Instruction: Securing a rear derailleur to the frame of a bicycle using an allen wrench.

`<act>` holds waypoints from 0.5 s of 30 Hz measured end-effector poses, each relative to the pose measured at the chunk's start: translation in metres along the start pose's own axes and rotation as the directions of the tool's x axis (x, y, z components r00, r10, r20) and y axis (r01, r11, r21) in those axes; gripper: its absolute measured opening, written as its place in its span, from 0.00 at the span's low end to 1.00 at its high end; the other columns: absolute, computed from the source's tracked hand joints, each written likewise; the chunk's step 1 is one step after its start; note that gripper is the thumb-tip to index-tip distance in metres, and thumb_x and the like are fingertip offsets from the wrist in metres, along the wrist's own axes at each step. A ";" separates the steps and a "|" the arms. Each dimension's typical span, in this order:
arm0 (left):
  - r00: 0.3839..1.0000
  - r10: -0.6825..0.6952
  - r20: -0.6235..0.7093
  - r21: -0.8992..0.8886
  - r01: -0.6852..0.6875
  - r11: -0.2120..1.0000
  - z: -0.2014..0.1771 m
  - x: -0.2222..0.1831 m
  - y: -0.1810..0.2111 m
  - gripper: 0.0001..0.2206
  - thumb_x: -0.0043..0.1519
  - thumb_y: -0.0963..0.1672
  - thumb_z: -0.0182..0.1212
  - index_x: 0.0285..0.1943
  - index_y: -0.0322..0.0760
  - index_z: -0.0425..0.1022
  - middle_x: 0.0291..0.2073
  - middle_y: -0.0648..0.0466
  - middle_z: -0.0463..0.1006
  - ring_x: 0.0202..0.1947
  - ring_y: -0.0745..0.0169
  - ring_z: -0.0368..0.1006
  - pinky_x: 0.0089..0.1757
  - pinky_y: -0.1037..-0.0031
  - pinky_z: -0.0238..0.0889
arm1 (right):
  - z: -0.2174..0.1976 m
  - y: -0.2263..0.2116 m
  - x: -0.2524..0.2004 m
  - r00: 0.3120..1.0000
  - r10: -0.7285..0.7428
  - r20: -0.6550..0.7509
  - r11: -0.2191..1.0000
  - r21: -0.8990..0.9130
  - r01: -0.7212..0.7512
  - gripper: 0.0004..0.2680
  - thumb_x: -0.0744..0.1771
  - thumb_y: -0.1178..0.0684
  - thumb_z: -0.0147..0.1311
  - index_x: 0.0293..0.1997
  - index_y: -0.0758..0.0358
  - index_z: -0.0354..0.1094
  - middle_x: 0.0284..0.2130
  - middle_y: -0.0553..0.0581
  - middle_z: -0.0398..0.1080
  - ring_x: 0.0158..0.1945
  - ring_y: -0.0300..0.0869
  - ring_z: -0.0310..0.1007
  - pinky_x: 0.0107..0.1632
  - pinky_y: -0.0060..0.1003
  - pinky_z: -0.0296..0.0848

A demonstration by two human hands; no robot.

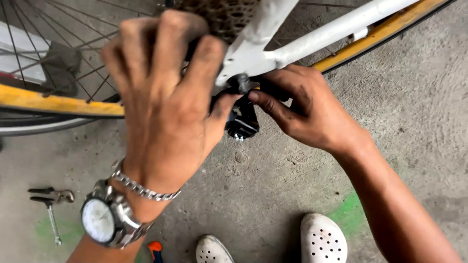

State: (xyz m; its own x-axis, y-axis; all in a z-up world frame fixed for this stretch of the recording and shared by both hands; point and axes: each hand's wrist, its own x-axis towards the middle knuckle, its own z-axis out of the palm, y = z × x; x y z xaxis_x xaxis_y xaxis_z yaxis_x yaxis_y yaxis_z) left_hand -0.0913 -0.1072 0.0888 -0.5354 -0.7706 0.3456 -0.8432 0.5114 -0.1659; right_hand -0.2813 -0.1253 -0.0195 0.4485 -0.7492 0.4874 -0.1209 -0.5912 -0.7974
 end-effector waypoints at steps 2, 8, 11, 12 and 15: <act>1.000 0.000 -0.012 0.002 0.000 1.000 -0.003 -0.004 -0.002 0.30 0.51 0.47 0.88 0.54 0.36 0.70 0.58 0.47 0.68 0.55 0.43 0.59 0.50 0.50 0.56 | 0.004 -0.002 -0.001 1.000 -0.002 0.004 0.999 -0.032 0.002 0.07 0.71 0.56 0.53 0.47 0.71 0.70 0.35 0.61 0.75 0.35 0.50 0.75 0.38 0.42 0.69; 1.000 0.004 -0.018 0.065 -0.003 0.998 -0.004 -0.013 -0.007 0.35 0.50 0.51 0.87 0.62 0.43 0.70 0.60 0.48 0.67 0.58 0.41 0.61 0.50 0.43 0.58 | 0.016 -0.021 -0.007 0.922 0.387 -0.014 0.922 -0.003 -0.387 0.10 0.71 0.49 0.52 0.50 0.65 0.64 0.32 0.54 0.70 0.34 0.41 0.67 0.38 0.36 0.66; 1.000 0.000 -0.014 0.044 0.001 0.999 -0.006 -0.016 -0.008 0.35 0.52 0.51 0.87 0.65 0.44 0.70 0.62 0.49 0.68 0.61 0.39 0.61 0.54 0.39 0.56 | 0.028 -0.010 -0.019 0.718 0.696 0.001 0.709 0.154 -0.688 0.18 0.69 0.42 0.47 0.63 0.60 0.61 0.41 0.54 0.71 0.36 0.37 0.67 0.39 0.31 0.70; 1.000 0.001 -0.005 0.009 -0.001 1.000 -0.006 -0.015 -0.007 0.35 0.53 0.50 0.87 0.67 0.43 0.70 0.64 0.48 0.67 0.64 0.36 0.59 0.57 0.34 0.53 | 0.032 -0.002 -0.026 0.644 0.765 0.027 0.627 0.197 -0.754 0.20 0.68 0.39 0.44 0.65 0.58 0.63 0.44 0.55 0.71 0.32 0.36 0.64 0.37 0.30 0.69; 1.000 0.015 -0.014 0.036 -0.015 0.999 -0.008 -0.016 -0.007 0.40 0.53 0.49 0.90 0.72 0.43 0.68 0.66 0.49 0.67 0.65 0.37 0.59 0.58 0.35 0.53 | 0.062 0.046 -0.056 0.626 0.739 0.249 0.219 0.790 -0.573 0.10 0.71 0.45 0.48 0.35 0.51 0.54 0.24 0.46 0.54 0.27 0.36 0.53 0.33 0.32 0.59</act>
State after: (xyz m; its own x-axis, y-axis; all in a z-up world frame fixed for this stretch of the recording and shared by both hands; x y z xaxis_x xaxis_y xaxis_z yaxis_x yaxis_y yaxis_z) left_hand -0.0765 -0.0951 0.0913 -0.5474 -0.7572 0.3564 -0.8364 0.5086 -0.2042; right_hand -0.2569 -0.0918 -0.1059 0.4118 -0.8315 -0.3728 0.4162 0.5355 -0.7348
